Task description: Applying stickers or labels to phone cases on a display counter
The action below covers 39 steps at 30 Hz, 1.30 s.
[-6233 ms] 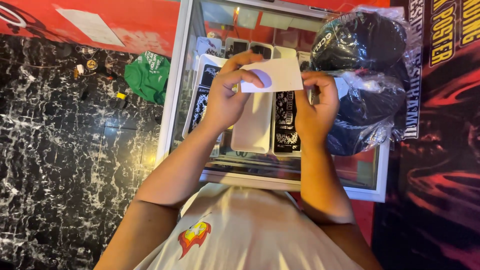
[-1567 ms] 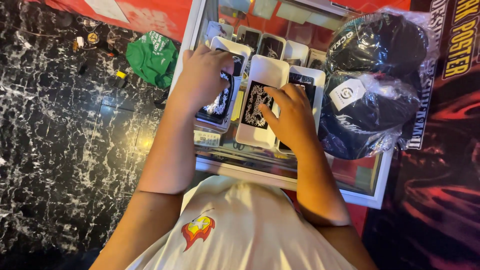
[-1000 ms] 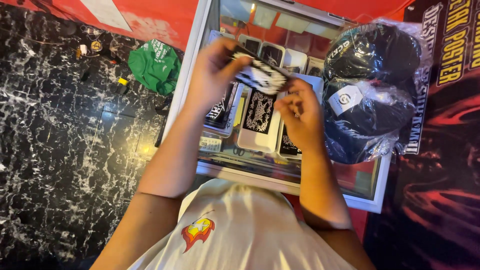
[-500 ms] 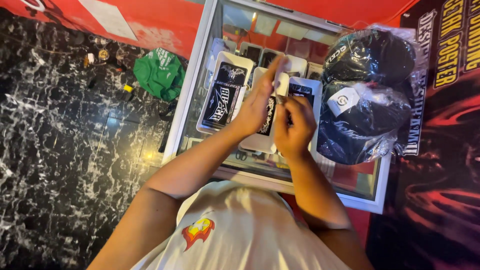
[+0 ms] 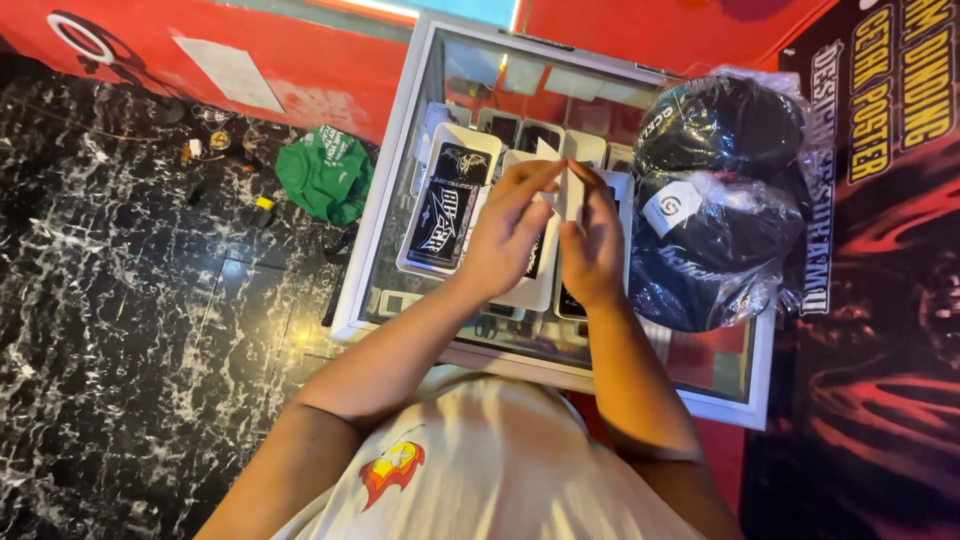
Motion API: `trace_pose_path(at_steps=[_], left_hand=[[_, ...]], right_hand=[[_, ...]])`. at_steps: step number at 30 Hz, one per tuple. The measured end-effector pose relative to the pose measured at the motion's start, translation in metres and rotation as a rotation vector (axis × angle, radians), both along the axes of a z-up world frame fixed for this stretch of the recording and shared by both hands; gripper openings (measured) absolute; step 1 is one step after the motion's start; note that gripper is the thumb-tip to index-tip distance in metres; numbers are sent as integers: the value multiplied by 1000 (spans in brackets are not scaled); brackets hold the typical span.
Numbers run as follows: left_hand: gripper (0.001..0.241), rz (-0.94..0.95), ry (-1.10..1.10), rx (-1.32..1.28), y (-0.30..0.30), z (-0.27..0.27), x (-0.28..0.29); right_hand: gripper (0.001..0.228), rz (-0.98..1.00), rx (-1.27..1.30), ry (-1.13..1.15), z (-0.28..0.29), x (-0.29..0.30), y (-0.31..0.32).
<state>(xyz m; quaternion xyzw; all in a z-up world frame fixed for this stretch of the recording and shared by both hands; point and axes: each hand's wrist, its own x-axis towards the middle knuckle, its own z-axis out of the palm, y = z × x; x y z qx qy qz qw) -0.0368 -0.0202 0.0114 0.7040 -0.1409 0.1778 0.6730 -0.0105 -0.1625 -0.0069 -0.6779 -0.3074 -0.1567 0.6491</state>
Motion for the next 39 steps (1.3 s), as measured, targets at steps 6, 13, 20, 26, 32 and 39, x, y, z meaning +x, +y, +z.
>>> trace_pose_path(at_steps=[6, 13, 20, 26, 32, 39], left_hand=[[39, 116, -104, 134, -5, -1, 2], [59, -6, 97, 111, -7, 27, 5], [21, -73, 206, -408, 7, -42, 36], [15, 22, 112, -263, 24, -23, 35], [17, 48, 49, -115, 31, -8, 29], [19, -142, 119, -203, 35, -21, 20]], right_hand=[[27, -455, 206, 425, 28, -3, 14], [45, -135, -74, 52, 12, -5, -6], [54, -528, -131, 33, 3, -1, -9], [17, -270, -172, -49, 24, 5, -22], [13, -214, -202, -128, 27, 8, -24], [43, -339, 55, 318, -1, 14, -24]])
